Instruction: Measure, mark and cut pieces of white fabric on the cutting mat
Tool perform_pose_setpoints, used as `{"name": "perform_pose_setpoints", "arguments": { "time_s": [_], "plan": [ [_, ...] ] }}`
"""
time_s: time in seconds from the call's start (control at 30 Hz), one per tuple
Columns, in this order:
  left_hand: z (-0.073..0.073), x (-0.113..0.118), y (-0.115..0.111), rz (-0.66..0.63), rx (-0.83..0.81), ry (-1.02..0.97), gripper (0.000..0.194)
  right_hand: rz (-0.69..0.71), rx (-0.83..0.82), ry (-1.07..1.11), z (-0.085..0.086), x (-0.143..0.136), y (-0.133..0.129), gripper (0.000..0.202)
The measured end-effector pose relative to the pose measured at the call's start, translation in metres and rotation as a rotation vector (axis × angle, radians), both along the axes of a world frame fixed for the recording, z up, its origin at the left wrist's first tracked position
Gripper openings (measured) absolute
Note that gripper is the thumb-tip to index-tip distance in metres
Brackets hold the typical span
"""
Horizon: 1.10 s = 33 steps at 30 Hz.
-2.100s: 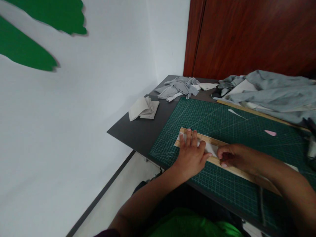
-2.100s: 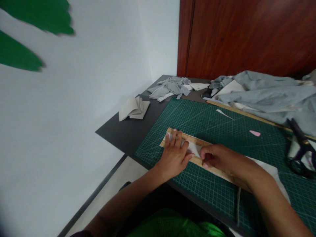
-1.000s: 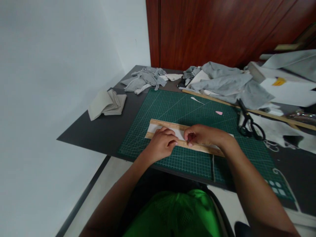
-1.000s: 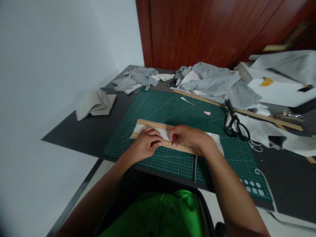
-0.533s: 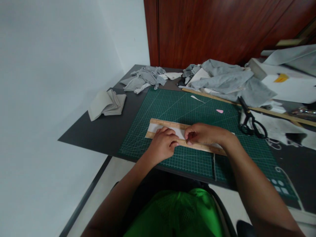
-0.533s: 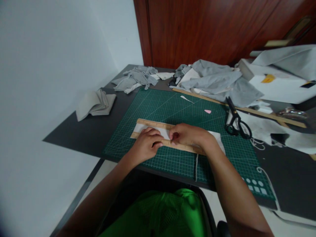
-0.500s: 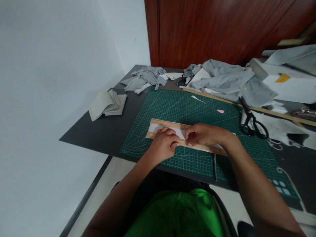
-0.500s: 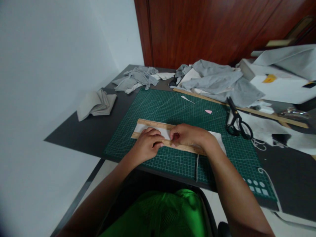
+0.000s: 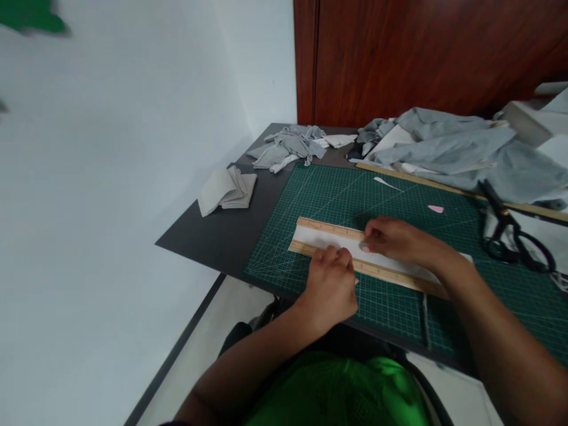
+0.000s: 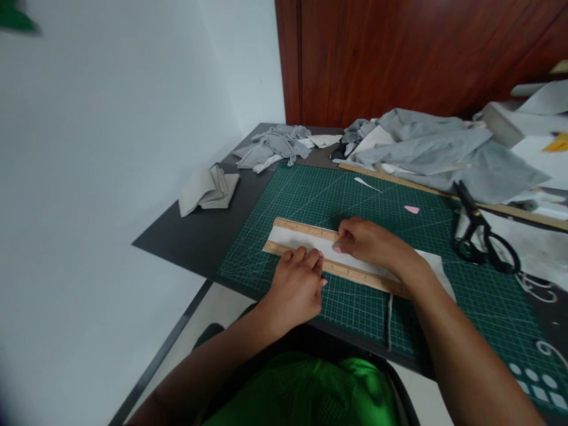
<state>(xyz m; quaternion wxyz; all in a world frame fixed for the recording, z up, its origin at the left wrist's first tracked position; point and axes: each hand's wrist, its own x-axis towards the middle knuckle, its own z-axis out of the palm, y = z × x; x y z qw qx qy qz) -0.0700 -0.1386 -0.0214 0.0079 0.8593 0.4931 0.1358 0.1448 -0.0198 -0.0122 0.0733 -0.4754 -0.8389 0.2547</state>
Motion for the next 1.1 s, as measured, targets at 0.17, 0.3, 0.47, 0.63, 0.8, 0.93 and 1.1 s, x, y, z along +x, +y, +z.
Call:
{"name": "perform_pose_setpoints", "arguments": {
  "time_s": [0.17,0.3,0.47,0.63,0.8,0.93,1.1],
  "plan": [
    [-0.001,-0.004,0.006,-0.024,-0.005,0.063,0.026,-0.059,0.072,-0.038,-0.011,0.007,0.004,0.033],
    [-0.001,-0.014,0.018,-0.052,-0.038,0.012,0.031,-0.046,0.05,-0.067,-0.016,0.01,0.009,0.033],
    [-0.011,-0.033,0.043,-0.133,-0.14,-0.213,0.029,-0.067,0.002,-0.039,-0.014,0.006,0.012,0.025],
    [-0.023,-0.039,0.057,-0.176,-0.156,-0.356,0.022,-0.091,-0.026,-0.004,-0.011,0.003,0.011,0.022],
    [-0.022,-0.037,0.055,-0.151,-0.164,-0.358,0.023,-0.139,0.038,-0.011,-0.011,-0.002,0.009,0.019],
    [-0.02,-0.036,0.055,-0.142,-0.176,-0.371,0.024,-0.12,-0.008,0.099,-0.017,0.0,0.012,0.021],
    [-0.02,-0.035,0.055,-0.14,-0.17,-0.399,0.022,-0.078,-0.058,0.224,-0.019,0.003,0.015,0.019]
  ]
}}
